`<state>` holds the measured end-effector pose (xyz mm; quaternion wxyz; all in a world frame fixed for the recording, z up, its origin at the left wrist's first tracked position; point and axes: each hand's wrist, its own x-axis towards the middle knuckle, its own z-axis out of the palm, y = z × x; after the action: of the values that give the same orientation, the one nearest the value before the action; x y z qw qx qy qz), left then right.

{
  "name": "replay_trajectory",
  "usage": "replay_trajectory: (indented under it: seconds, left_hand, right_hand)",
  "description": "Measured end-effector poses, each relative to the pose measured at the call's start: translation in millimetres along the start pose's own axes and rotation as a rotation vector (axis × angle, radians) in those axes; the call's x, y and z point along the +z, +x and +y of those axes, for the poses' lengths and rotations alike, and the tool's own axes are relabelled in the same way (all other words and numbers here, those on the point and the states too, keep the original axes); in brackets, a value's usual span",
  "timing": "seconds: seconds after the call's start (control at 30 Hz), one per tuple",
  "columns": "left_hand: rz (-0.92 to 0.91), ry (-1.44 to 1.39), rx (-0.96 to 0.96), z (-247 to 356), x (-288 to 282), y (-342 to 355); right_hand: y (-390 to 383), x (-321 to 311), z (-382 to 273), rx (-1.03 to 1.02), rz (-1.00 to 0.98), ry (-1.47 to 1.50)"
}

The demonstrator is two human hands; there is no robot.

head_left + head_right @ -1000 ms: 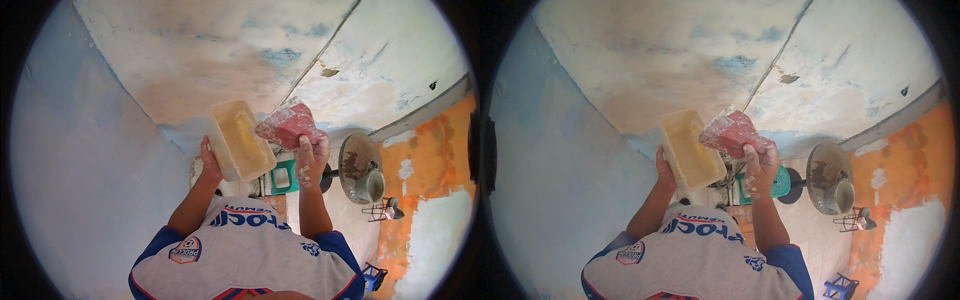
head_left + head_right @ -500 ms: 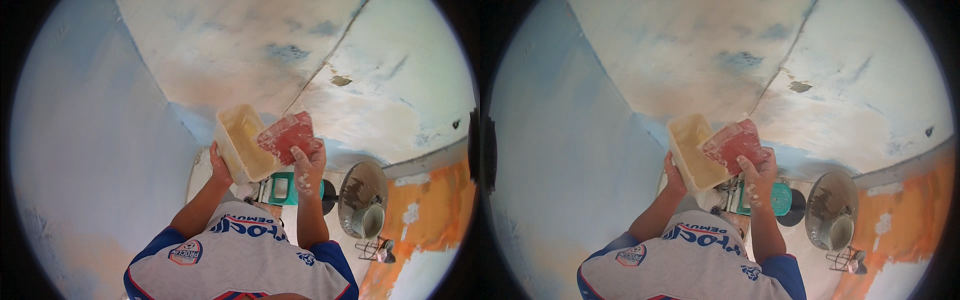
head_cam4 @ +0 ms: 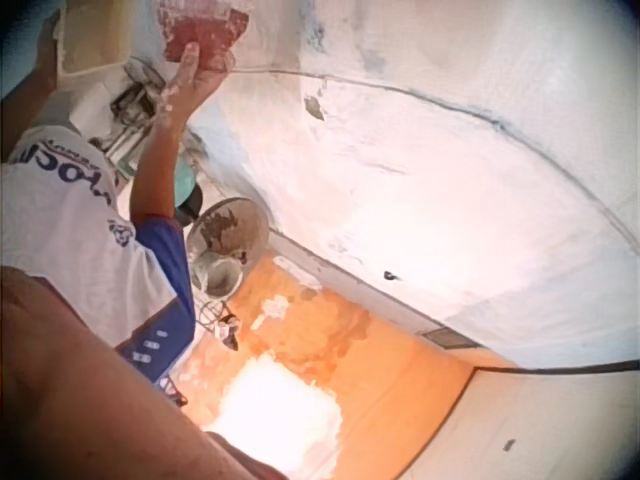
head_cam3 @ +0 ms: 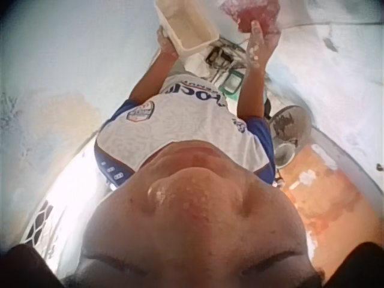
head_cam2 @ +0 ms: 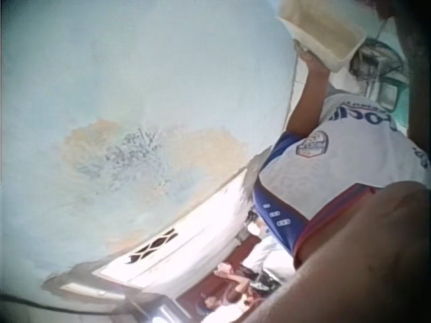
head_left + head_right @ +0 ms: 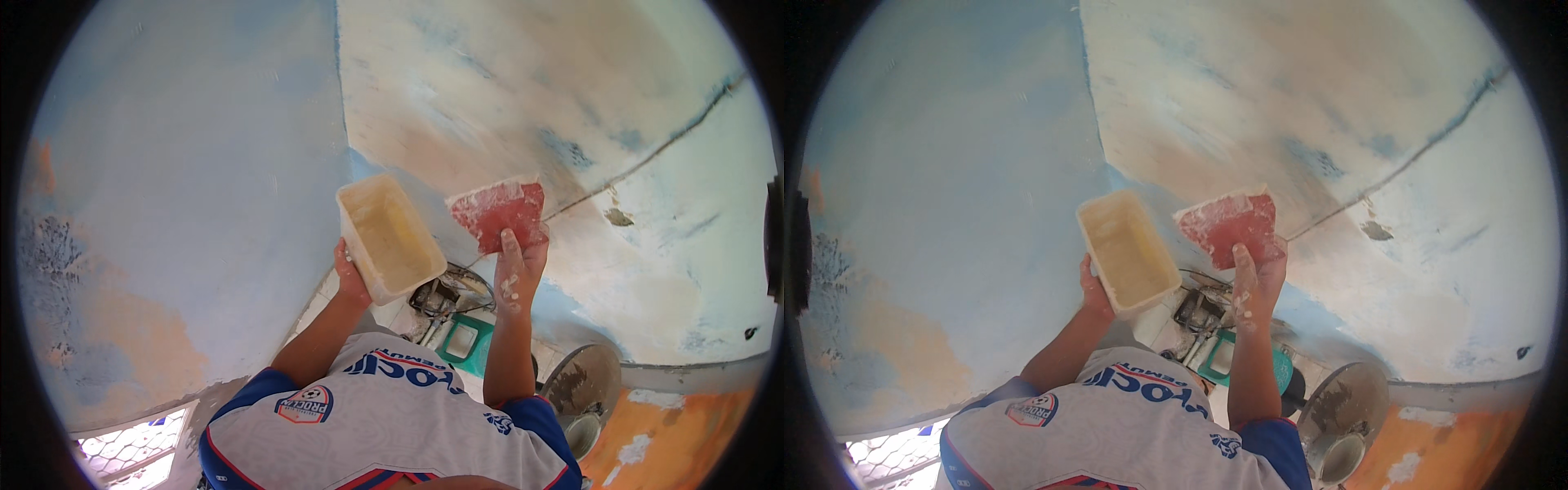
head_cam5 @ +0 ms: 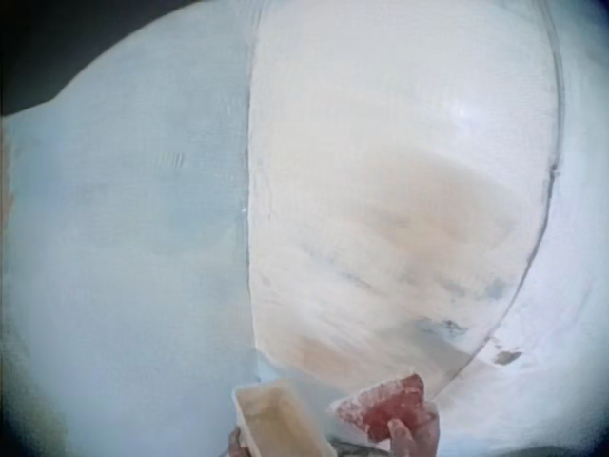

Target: The person applies plaster to a wall using a red scraper, repeatedly dipping the scraper into a container of plaster.

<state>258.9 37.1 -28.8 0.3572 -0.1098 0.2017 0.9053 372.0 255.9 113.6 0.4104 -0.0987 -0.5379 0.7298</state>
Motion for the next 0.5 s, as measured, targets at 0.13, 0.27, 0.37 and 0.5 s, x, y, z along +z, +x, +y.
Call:
replay_trajectory:
  seconds: [0.13,0.27,0.37,0.5]
  left_hand:
    - [-0.082,0.055,0.164,48.4,-30.9,-4.8]
    - [-0.012,0.036,0.209,99.7,-45.6,-17.6]
    - [-0.085,0.053,0.198,138.8,-43.4,-13.9]
    - [0.031,0.165,0.192,171.9,-40.6,4.8]
  right_hand:
    - [50.3,33.7,47.4,0.015,-0.008,-0.044]
    - [102.5,71.2,114.4,0.041,-0.04,-0.161]
    - [136.4,97.4,161.1,0.006,-0.039,-0.378]
    - [150.1,144.4,188.1,-0.05,0.062,-0.329]
